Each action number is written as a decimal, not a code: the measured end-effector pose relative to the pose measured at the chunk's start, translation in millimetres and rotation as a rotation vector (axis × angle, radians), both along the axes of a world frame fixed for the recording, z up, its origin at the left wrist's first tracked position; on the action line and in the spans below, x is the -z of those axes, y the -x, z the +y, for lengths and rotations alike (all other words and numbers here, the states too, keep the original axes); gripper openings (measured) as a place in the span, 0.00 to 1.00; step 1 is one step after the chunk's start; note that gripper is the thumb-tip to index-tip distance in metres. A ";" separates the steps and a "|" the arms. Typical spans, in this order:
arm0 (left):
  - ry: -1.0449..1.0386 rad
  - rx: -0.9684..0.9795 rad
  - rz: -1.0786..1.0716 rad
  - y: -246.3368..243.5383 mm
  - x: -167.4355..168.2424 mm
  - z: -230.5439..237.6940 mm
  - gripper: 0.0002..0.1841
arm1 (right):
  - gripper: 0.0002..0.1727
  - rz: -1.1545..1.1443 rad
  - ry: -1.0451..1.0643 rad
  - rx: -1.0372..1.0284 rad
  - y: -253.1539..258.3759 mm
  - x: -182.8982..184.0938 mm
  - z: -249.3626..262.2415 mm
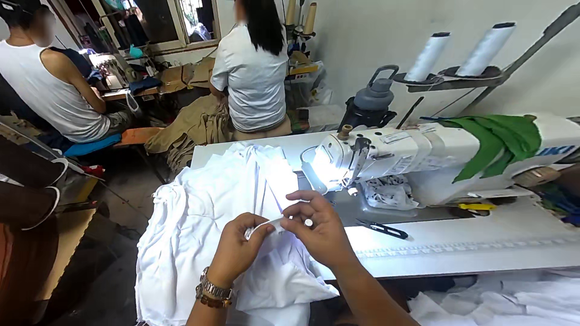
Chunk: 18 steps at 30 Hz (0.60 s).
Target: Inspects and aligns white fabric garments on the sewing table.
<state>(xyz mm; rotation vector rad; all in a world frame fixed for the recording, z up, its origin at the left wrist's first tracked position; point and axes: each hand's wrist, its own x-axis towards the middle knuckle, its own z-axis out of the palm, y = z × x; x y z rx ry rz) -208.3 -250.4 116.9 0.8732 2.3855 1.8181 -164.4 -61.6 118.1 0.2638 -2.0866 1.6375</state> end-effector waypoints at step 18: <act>-0.072 -0.127 -0.251 -12.0 18.4 12.0 0.05 | 0.27 -0.285 -0.164 0.099 -15.7 3.8 10.1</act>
